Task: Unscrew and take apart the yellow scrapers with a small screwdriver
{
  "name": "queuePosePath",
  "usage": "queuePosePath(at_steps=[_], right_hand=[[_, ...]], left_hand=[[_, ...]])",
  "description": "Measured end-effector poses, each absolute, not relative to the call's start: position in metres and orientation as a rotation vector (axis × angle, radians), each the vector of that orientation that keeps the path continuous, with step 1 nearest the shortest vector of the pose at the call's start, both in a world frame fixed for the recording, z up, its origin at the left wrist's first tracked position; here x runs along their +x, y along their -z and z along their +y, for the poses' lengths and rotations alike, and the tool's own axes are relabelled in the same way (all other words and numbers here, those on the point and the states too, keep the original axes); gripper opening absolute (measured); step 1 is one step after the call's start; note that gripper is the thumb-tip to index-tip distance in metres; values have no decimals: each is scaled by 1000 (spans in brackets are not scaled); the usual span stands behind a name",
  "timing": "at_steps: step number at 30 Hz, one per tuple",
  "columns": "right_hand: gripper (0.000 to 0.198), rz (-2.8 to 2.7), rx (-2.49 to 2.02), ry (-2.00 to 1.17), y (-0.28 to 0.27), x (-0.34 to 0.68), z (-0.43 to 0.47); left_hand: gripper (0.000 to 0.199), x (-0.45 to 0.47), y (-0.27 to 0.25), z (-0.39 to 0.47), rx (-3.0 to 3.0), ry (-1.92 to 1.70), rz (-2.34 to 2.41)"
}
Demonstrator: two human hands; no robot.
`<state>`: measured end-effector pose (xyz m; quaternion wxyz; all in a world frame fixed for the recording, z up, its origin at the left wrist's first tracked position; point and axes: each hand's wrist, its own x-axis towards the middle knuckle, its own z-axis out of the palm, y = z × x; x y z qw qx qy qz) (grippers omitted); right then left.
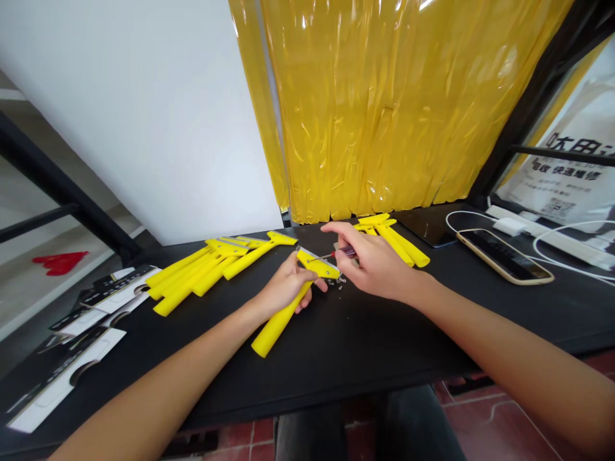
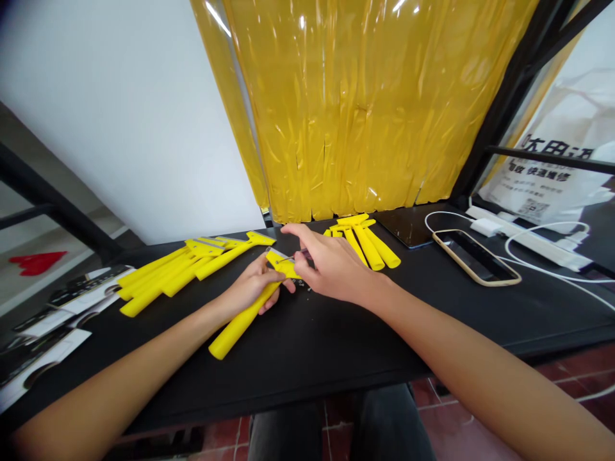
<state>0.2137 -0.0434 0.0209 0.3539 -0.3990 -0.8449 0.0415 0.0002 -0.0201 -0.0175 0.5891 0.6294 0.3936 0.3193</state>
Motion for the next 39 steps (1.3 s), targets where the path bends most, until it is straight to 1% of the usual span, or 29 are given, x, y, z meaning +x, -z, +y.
queuePosePath(at_steps=[2,4,10,13,16,22,24,27,28,32,36,38,39], right_hand=[[37,-2177,-1054,-134,-21,213,-43],[35,-2172,-1060,-144,-20,212,-43],[45,-2154,-968,-89,-18,210,-43],[36,-2154,-1038,-111,-18,211,-42],[33,-2105,-1124,-152,-19,212,-40],[40,-2056,-989,-148,-18,210,-41],[35,-2085,-939,-103,-17,210,-41],[21,-2134,-962,-60,-17,212,-41],[21,-2142,-991,-55,-18,212,-40],[28,-2132,-1063,-70,-21,214,-42],[42,-2124,-993,-110,-23,214,-45],[43,-2132,-953,-103,-24,215,-46],[40,-2138,-945,-98,-25,215,-46]], left_hand=[[35,0,18,-20,1468,-732,918],[36,0,18,-20,1450,-728,919],[29,1,21,-18,1395,-732,911],[27,1,21,-19,1388,-738,907],[28,1,21,-19,1387,-716,893],[29,0,17,-18,1348,-653,845],[28,0,16,-18,1327,-657,831],[29,0,15,-18,1322,-648,832],[29,0,15,-18,1325,-641,836],[26,0,12,-22,1318,-626,826],[25,2,9,-28,1314,-579,807],[25,3,8,-30,1309,-562,811],[25,4,8,-30,1308,-561,813]])
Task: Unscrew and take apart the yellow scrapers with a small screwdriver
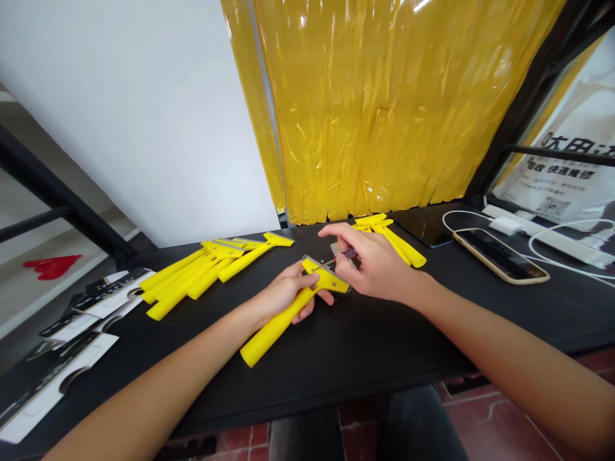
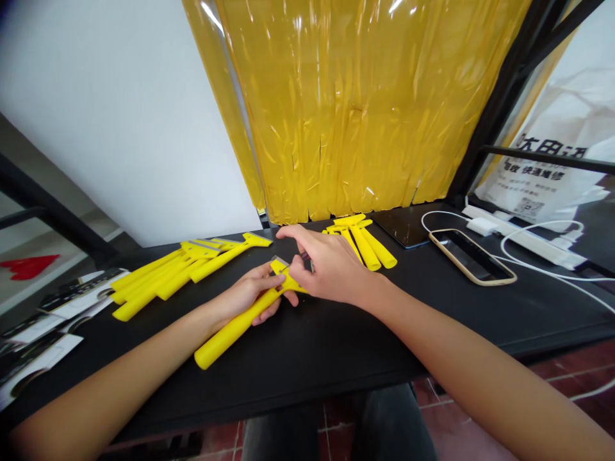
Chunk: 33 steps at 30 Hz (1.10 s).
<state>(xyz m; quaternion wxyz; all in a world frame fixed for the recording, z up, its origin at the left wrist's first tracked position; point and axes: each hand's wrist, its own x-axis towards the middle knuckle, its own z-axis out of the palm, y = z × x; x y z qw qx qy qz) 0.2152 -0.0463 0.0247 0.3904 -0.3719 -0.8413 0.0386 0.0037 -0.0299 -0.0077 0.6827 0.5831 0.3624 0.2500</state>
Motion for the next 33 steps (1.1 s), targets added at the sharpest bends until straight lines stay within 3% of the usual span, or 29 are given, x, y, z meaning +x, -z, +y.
queuePosePath(at_steps=[4,12,17,25,33], right_hand=[[24,-2122,-1001,-100,-25,216,-43],[43,-2170,-920,-16,-21,212,-44],[29,-2241,-991,23,-19,213,-42],[39,-2207,-949,-20,-18,213,-41],[32,-2178,-1037,-100,-19,214,-39]], left_hand=[[27,4,9,-30,1307,-580,820],[21,4,9,-27,1300,-564,879],[17,4,10,-25,1283,-576,892],[19,1,14,-23,1316,-558,896],[19,3,4,-29,1350,-472,951]])
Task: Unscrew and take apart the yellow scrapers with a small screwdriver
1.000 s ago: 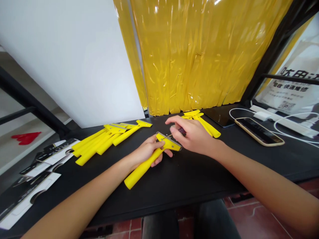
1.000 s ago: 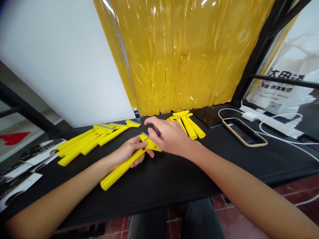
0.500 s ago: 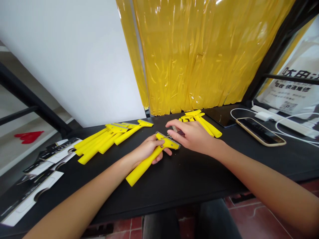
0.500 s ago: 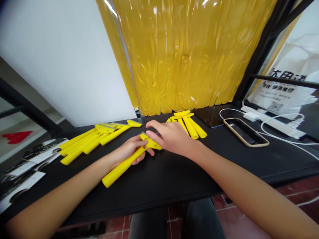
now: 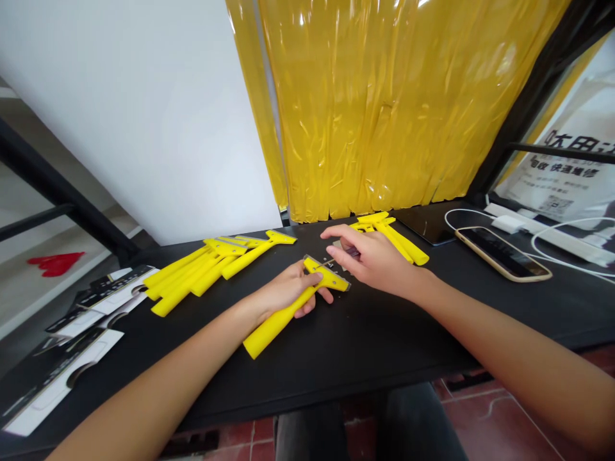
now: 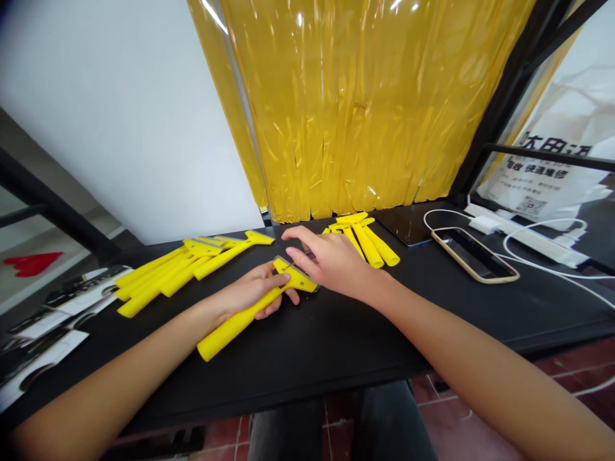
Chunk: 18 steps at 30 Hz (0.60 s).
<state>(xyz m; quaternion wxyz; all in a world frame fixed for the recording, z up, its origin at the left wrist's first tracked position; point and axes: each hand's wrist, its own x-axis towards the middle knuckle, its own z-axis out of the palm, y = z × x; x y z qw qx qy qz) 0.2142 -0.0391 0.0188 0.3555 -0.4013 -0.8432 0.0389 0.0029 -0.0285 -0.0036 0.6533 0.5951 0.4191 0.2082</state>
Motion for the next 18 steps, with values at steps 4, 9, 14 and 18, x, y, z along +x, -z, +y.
queuePosePath(at_steps=[4,9,14,18], right_hand=[[37,-2171,-942,-109,-18,213,-40],[41,-2173,-873,-80,-17,211,-41],[31,-2149,-987,-178,-18,214,-39],[38,-2104,-987,-230,-18,214,-38]], left_hand=[[21,2,8,-28,1383,-469,947],[23,0,13,-26,1414,-478,944],[21,1,9,-27,1388,-462,969],[18,3,7,-29,1373,-478,970]])
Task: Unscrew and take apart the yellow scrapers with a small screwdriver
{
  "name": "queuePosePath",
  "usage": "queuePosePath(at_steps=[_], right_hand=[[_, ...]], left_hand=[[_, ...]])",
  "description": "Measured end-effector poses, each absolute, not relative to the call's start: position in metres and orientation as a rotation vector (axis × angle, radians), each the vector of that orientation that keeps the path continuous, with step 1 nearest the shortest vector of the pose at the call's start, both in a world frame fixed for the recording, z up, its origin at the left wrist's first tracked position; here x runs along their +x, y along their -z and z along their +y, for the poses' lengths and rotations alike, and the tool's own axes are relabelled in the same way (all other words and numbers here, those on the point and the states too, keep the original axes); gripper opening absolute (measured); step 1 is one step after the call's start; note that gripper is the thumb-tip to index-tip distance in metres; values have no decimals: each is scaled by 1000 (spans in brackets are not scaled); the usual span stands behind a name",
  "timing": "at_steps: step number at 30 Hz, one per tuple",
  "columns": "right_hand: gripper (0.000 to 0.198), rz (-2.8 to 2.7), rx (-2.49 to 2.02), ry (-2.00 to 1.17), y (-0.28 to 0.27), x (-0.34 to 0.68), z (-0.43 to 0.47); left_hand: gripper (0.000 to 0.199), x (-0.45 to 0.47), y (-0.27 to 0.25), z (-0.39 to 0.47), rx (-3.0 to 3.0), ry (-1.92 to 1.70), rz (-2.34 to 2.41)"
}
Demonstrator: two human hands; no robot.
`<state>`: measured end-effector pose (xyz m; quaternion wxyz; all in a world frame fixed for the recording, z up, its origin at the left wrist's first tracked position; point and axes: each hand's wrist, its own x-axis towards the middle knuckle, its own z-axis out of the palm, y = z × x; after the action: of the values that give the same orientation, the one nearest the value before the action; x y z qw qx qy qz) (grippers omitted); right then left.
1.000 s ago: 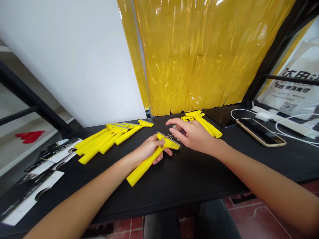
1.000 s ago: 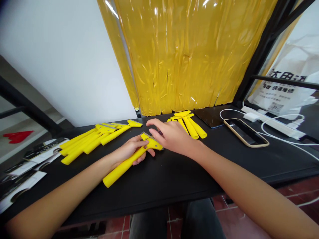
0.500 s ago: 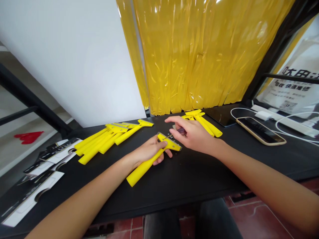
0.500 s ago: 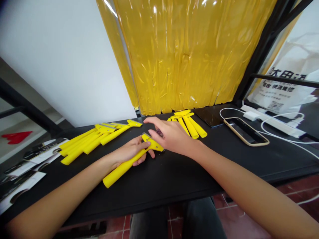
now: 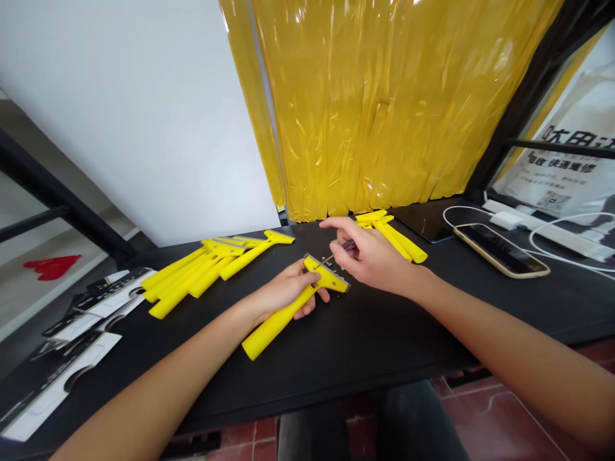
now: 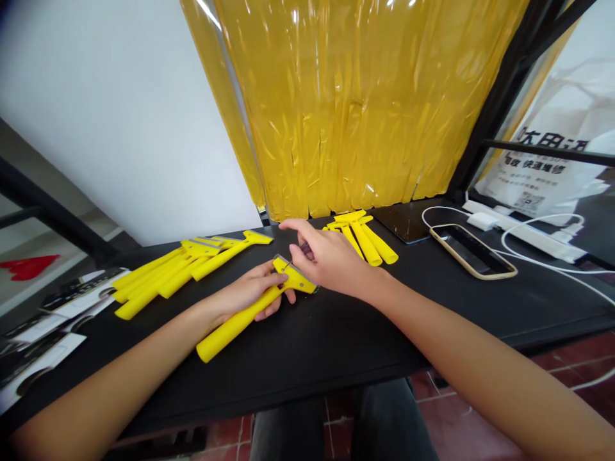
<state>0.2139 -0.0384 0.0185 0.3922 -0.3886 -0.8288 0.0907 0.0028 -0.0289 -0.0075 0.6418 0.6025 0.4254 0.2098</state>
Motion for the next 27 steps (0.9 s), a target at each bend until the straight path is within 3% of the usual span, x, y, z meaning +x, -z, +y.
queuePosePath(at_steps=[3,9,15,20,27], right_hand=[[49,-2089,-941,-247,-19,214,-40],[19,-2021,-858,-209,-22,217,-41],[23,-1967,-857,-268,-22,215,-41],[22,-2047,-925,-319,-24,216,-40],[26,-2339,-1091,-73,-28,225,-32]], left_hand=[[20,2,6,-31,1372,-499,975],[28,-2,-8,-33,1421,-696,942],[38,-10,-14,-28,1716,-882,1088],[28,-18,-9,-21,1957,-887,1217],[22,-27,-11,-14,2217,-904,1409]])
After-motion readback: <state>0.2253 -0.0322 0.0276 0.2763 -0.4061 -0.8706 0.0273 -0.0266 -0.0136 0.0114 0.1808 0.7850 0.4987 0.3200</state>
